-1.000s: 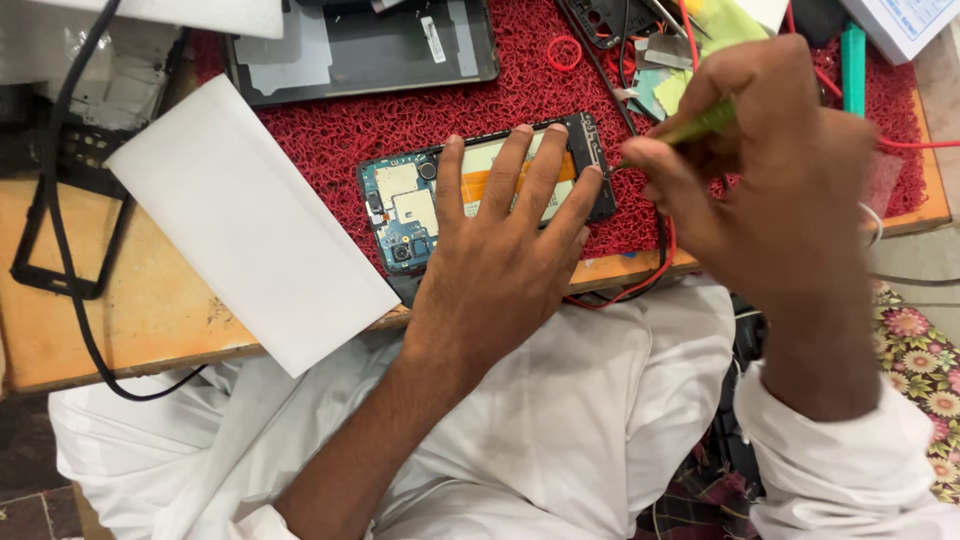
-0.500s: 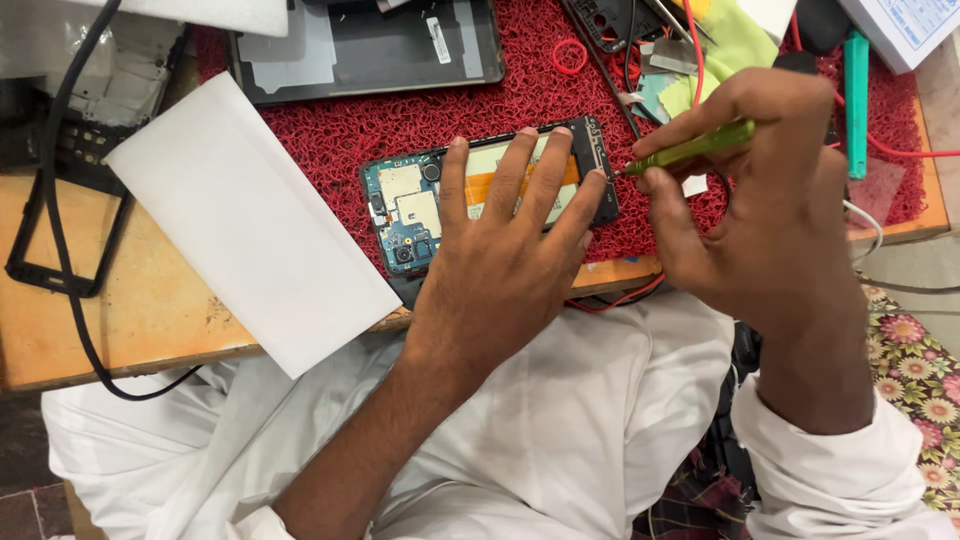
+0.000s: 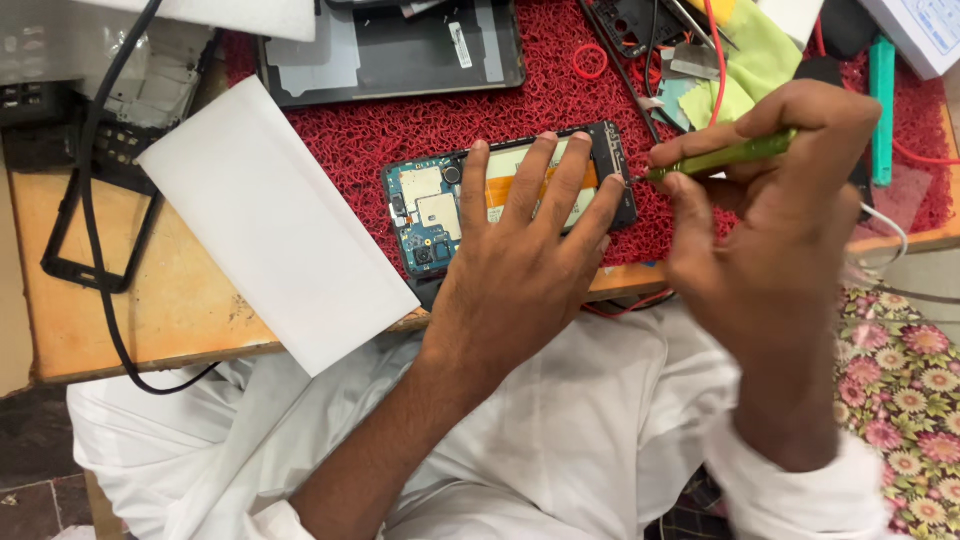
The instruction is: The person uses a green screwdriver to remove screws from the frame of a disassembled mobile phone. They hold the phone steady with one hand while unscrewing multiple screws along the edges, then place the screwdriver down.
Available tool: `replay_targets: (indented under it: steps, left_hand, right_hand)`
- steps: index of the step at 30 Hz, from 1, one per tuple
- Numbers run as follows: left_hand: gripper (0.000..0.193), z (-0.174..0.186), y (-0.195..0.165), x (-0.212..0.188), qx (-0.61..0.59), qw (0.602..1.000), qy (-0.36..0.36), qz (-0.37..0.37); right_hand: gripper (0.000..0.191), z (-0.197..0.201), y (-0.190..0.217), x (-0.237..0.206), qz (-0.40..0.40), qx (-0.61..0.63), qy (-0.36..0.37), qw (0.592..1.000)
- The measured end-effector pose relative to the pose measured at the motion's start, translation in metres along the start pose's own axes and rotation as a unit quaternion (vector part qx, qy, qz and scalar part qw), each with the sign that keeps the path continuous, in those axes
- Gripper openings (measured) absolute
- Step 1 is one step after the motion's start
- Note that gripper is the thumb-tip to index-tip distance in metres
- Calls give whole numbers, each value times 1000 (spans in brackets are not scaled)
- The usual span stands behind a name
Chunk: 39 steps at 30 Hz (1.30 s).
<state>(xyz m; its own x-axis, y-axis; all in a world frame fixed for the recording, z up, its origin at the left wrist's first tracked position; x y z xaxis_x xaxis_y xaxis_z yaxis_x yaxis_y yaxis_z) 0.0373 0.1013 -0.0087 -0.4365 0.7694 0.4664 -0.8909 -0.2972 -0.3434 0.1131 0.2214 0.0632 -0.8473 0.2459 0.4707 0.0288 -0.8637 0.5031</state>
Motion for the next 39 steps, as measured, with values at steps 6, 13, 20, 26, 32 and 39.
replay_targets:
  steps: [6,13,20,26,32,39]
  left_hand:
    - [50,-6,-9,4,-2,1000,11,-9]
    - [45,3,3,-12,30,999,-14,16]
    - [43,7,-1,-6,13,1000,-22,11]
    - [40,9,5,-9,6,1000,-24,14]
    - [42,10,4,-9,30,999,-37,6]
    - [47,6,3,-9,11,1000,-25,6]
  right_hand:
    - [50,-9,4,-15,-37,-28,-109,993]
    - [21,-9,-44,41,-99,178,-34,978]
    - [19,-74,-29,123,67,-82,164,981]
    - [19,-112,-21,134,163,-128,138,968]
    - [15,-117,-16,135,172,-185,174,952]
    - [8,-111,-30,130,183,-109,154,965]
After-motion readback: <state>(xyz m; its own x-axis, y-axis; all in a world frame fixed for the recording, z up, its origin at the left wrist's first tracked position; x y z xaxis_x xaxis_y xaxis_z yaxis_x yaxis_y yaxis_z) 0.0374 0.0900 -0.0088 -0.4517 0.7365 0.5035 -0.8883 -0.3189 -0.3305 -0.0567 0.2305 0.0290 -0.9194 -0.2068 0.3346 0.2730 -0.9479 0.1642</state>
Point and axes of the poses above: each hand's wrist, its own x-axis towards the middle knuckle, its own z-axis out of the back of the hand, y = z × x, the point moved 4 cm from there along x, towards the middle knuckle, and after that the axes turned 2 degrees about z, right-handed, at the moved point
